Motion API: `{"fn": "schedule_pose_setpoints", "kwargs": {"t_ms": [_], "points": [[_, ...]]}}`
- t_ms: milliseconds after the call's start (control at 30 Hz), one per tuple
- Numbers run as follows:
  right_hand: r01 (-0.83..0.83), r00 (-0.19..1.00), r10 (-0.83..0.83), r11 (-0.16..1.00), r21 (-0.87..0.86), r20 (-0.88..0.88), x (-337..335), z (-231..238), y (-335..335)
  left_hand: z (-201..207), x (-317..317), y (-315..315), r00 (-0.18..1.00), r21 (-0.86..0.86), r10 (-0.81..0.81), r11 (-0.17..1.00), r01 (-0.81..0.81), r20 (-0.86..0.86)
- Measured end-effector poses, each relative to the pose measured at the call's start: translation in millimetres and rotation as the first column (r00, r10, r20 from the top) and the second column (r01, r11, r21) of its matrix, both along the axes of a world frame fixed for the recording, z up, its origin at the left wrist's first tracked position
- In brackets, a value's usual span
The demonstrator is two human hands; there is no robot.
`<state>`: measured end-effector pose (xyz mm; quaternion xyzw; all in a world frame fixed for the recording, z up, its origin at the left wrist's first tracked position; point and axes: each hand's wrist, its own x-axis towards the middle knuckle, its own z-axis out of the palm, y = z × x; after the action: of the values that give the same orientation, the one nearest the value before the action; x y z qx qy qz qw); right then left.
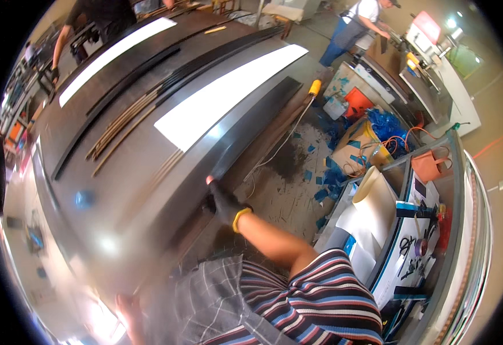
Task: The person places a metal rod against a long metal sheet and then uses a hand-held roller tool to apply pressure along the length of the components.
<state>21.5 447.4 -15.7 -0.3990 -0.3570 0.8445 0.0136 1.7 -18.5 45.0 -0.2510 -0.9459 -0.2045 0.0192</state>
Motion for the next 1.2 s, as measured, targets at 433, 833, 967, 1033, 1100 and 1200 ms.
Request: {"fn": "schedule_pose_setpoints", "kwargs": {"t_ms": [433, 833, 967, 1033, 1100, 1200], "points": [[0.237, 0.928, -0.187, 0.964, 0.124, -0.322, -142.2, 101.7, 229.4, 45.0, -143.1, 256.7, 0.926, 0.130, 0.052, 0.992, -0.003, -0.374], [0.047, 0.997, -0.065, 0.951, 0.307, 0.049, -124.9, 0.3, 453.1, -73.4, -136.0, 487.4, 0.979, 0.076, 0.038, 0.997, -0.023, -0.200], [-0.201, 0.972, -0.013, 0.468, 0.861, 0.234, -106.9, -13.6, 428.0, -117.2, -139.6, 489.2, 0.998, -0.010, 0.058, 0.998, -0.058, -0.012], [-0.120, 0.962, -0.237, 0.084, 0.989, 0.137, -94.1, -32.7, 399.8, -130.6, -141.3, 496.3, 0.966, -0.071, -0.126, 0.991, 0.113, -0.227], [0.006, 0.992, -0.127, -0.119, 0.993, -0.021, -69.0, -36.9, 373.9, -102.0, -137.4, 512.4, 0.989, 0.058, -0.064, 0.996, 0.073, -0.137], [-0.038, 0.993, 0.095, -0.315, 0.948, 0.071, -40.3, -13.0, 352.6, -85.2, -140.3, 489.2, 0.989, 0.111, 0.010, 0.994, 0.007, -0.145]]}}
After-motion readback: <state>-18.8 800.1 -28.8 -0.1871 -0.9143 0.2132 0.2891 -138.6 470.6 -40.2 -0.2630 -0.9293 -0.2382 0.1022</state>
